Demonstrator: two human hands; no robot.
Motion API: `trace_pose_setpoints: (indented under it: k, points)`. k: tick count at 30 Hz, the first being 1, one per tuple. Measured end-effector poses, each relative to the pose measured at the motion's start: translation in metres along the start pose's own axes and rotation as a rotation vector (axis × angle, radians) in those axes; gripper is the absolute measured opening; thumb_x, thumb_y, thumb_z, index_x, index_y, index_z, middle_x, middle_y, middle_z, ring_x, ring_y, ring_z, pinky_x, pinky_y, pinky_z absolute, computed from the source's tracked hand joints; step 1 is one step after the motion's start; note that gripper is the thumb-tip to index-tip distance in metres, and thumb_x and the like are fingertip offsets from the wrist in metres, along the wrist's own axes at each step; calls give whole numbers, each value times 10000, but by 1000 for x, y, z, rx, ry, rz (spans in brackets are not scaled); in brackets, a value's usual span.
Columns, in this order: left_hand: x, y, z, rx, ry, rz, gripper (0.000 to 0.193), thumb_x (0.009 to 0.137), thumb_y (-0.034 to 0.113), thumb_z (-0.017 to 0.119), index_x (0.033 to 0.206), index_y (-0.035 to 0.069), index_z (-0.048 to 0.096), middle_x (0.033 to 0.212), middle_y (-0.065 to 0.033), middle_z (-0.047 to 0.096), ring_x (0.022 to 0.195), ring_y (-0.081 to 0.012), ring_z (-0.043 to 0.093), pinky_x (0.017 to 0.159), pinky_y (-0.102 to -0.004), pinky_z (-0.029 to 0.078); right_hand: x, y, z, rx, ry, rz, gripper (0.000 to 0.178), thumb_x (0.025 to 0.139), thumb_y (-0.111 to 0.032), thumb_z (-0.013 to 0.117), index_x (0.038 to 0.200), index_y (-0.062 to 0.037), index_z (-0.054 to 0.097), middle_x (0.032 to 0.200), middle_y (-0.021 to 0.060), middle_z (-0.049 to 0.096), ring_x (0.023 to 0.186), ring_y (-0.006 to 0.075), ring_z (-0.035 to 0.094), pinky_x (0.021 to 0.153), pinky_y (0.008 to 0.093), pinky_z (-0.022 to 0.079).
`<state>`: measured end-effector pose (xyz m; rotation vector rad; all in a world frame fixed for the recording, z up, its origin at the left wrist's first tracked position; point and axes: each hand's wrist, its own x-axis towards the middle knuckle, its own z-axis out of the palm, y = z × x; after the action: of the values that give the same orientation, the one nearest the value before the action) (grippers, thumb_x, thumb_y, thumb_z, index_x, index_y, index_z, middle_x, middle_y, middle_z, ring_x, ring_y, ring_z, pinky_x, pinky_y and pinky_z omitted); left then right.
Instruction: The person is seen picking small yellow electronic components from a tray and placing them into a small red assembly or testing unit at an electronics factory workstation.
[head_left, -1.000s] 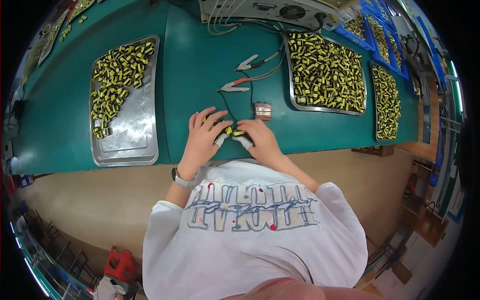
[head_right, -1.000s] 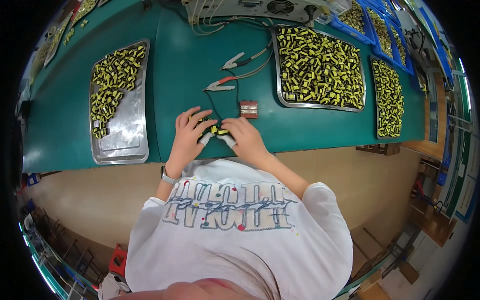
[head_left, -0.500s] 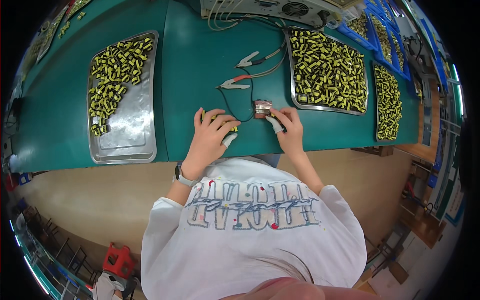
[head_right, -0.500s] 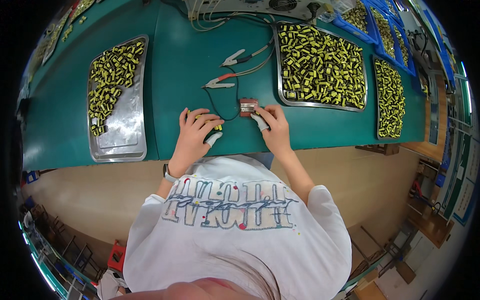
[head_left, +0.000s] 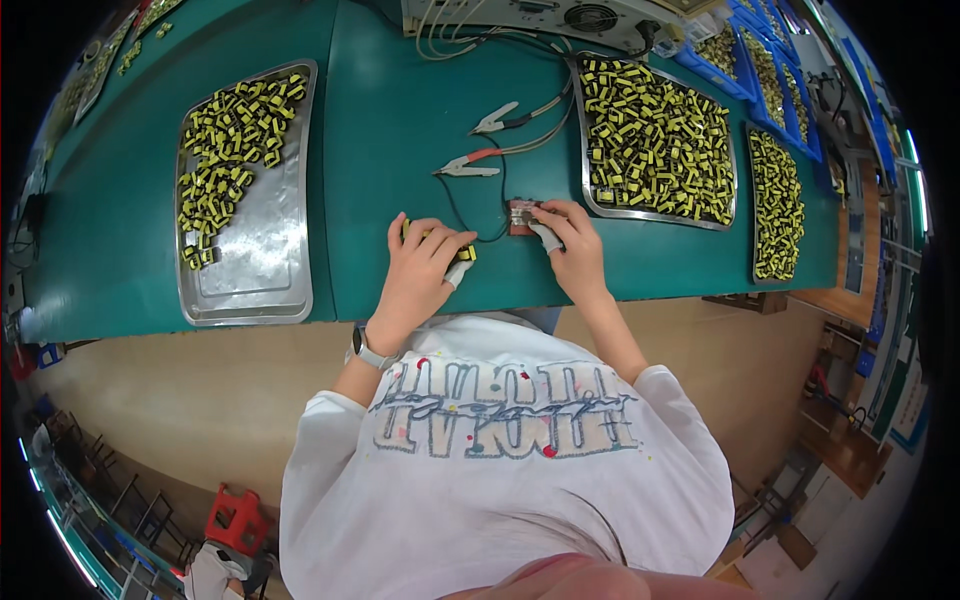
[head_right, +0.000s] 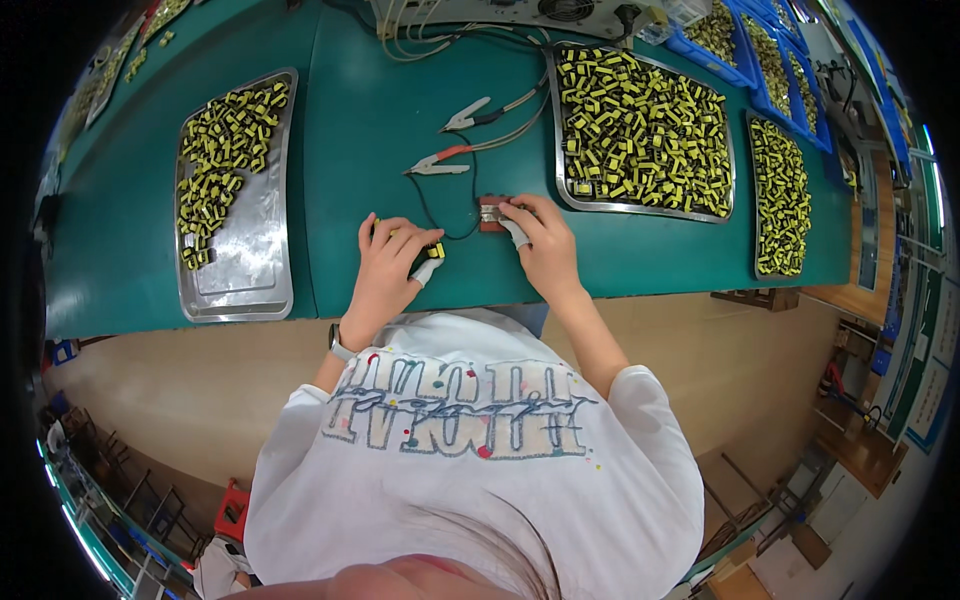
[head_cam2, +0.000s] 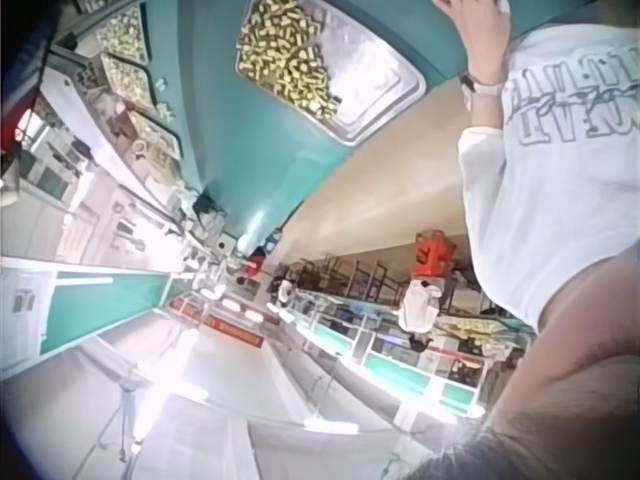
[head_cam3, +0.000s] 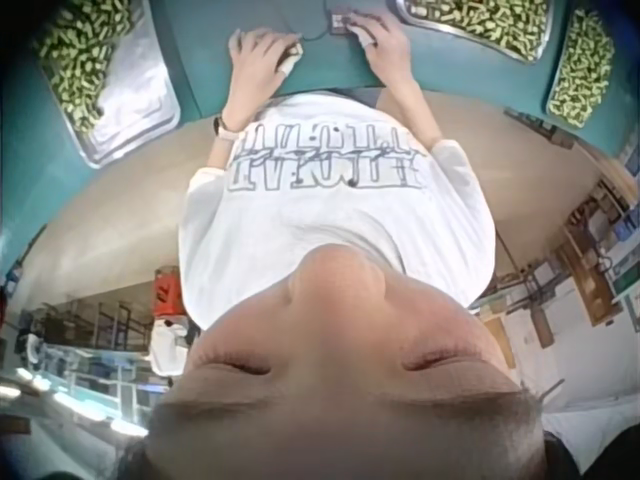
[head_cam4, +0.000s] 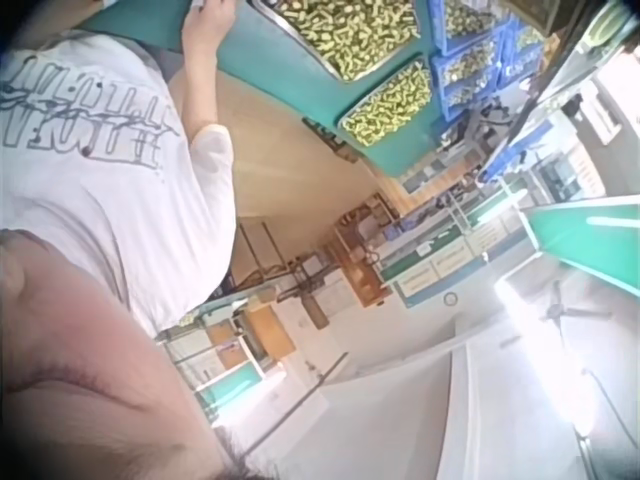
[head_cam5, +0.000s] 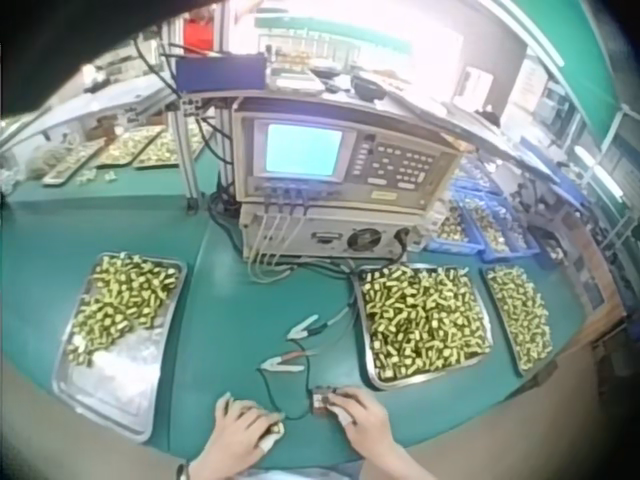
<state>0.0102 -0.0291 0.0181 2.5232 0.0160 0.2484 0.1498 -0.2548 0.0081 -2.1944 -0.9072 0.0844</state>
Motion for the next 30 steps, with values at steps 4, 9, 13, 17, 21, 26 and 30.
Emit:
trace_pose_setpoints:
  k: [4, 9, 13, 17, 21, 26, 30]
  points:
    - [2, 4, 0, -41, 71, -3, 506, 728, -1, 751, 1210, 144, 698, 1098, -11, 666, 1138, -252, 574, 1179, -561, 264, 5, -13, 2, 11, 57, 4, 387, 814, 101, 669, 1175, -36, 692, 1186, 120, 652, 1008, 297, 669, 848, 349, 545]
    - [9, 13, 0, -153, 203, 73, 457, 756, 75, 798, 1198, 136, 700, 1086, -6, 672, 1111, -252, 581, 1153, -516, 323, -3, -33, 17, 954, -162, 454, 245, 1000, -138, 678, 1222, -50, 622, 1141, 33, 691, 1003, 101, 643, 771, 250, 488]
    - [8, 11, 9, -203, 197, 109, 456, 761, 100, 810, 1201, 132, 694, 1137, -16, 661, 1126, -266, 575, 1121, -500, 364, -1, -47, 30, 1067, -247, 508, 258, 948, -52, 727, 1192, -29, 649, 1155, 44, 702, 1030, 133, 658, 847, 294, 528]
    - [4, 9, -3, -115, 189, -54, 487, 772, 119, 820, 1235, 125, 671, 1273, -49, 611, 1217, -313, 522, 1095, -474, 386, 0, -38, 17, 686, -139, 445, 239, 903, 25, 732, 1132, -18, 682, 1167, 72, 715, 1050, 175, 676, 857, 314, 537]
    - [-3, -4, -13, 29, 114, -161, 483, 780, 84, 799, 1242, 128, 663, 1342, -71, 579, 1312, -348, 469, 1102, -484, 373, 8, -9, 1, 36, 42, 45, 333, 805, 122, 679, 1110, -9, 696, 1168, 131, 698, 1062, 304, 668, 852, 367, 545]
    - [-1, -9, -14, 48, 54, -134, 446, 731, -33, 729, 1151, 116, 695, 1340, -69, 583, 1341, -354, 463, 1108, -492, 362, 7, -7, -1, -104, -37, -89, 457, 723, 185, 607, 1125, -14, 693, 1196, 149, 666, 1079, 373, 640, 890, 418, 540]
    - [1, -9, -12, 34, 73, -90, 383, 699, -54, 711, 1050, 100, 698, 1275, -64, 607, 1288, -335, 497, 1080, -505, 368, 9, -9, 1, -87, -40, -77, 431, 750, 179, 604, 1127, -7, 693, 1205, 144, 659, 1066, 361, 644, 879, 407, 540]
